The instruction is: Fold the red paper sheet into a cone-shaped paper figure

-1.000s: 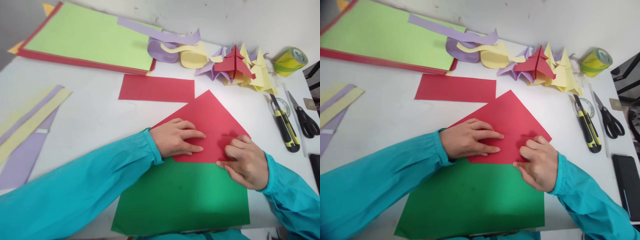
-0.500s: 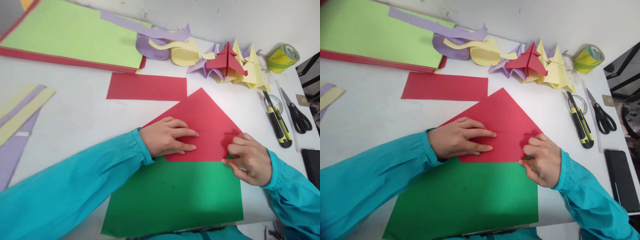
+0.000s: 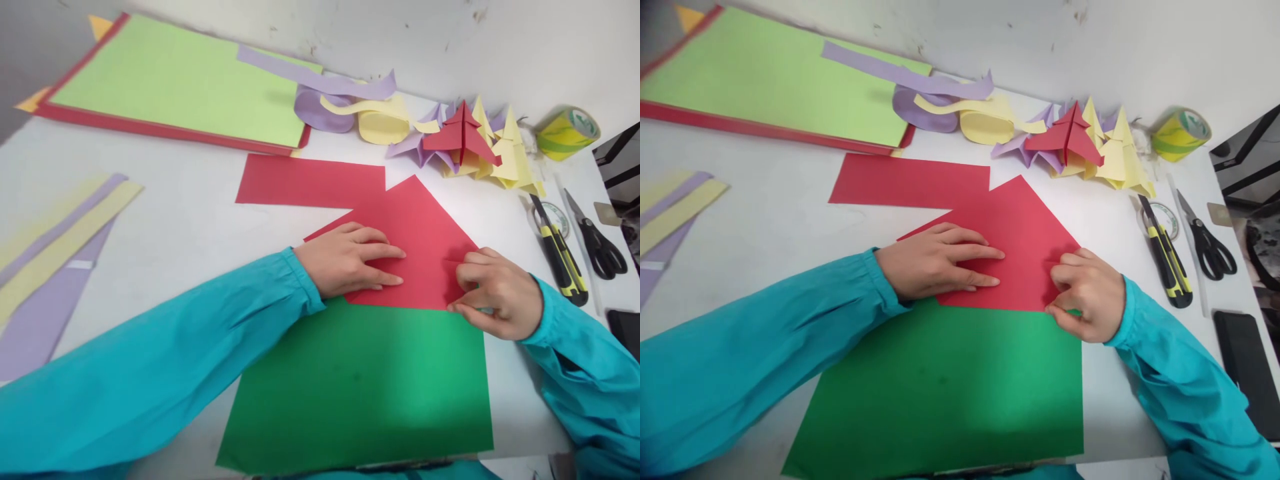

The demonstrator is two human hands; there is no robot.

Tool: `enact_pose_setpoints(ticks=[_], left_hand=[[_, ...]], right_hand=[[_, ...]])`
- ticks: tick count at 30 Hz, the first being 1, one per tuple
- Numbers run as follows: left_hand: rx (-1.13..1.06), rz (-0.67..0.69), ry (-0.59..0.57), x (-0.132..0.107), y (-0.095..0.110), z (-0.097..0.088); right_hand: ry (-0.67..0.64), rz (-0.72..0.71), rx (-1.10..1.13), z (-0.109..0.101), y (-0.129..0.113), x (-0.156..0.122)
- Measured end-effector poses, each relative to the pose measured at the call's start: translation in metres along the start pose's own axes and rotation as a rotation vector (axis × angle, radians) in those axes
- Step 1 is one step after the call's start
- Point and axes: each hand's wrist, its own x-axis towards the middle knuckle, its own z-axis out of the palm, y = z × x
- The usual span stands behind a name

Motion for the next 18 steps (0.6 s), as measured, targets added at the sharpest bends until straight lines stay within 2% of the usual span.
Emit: enact_pose_setpoints(ticks=[5,8,18], left_hand=[[0.003,-0.004,0.02,0.001,-0.004,0.001],[-0.01,-0.02,-0.022,0.001,-0.002,-0.003],[-0.012,-0.034,0.0,0.002,0.0,-0.003]], right_hand=[[0.015,-0.043,-0.033,0.004,-0.004,0.02],[0.014,-0.048,-0.113,0.014,-0.014,0.031],[0.148,-0.118,-0.269,0.037,-0.033,0.056]])
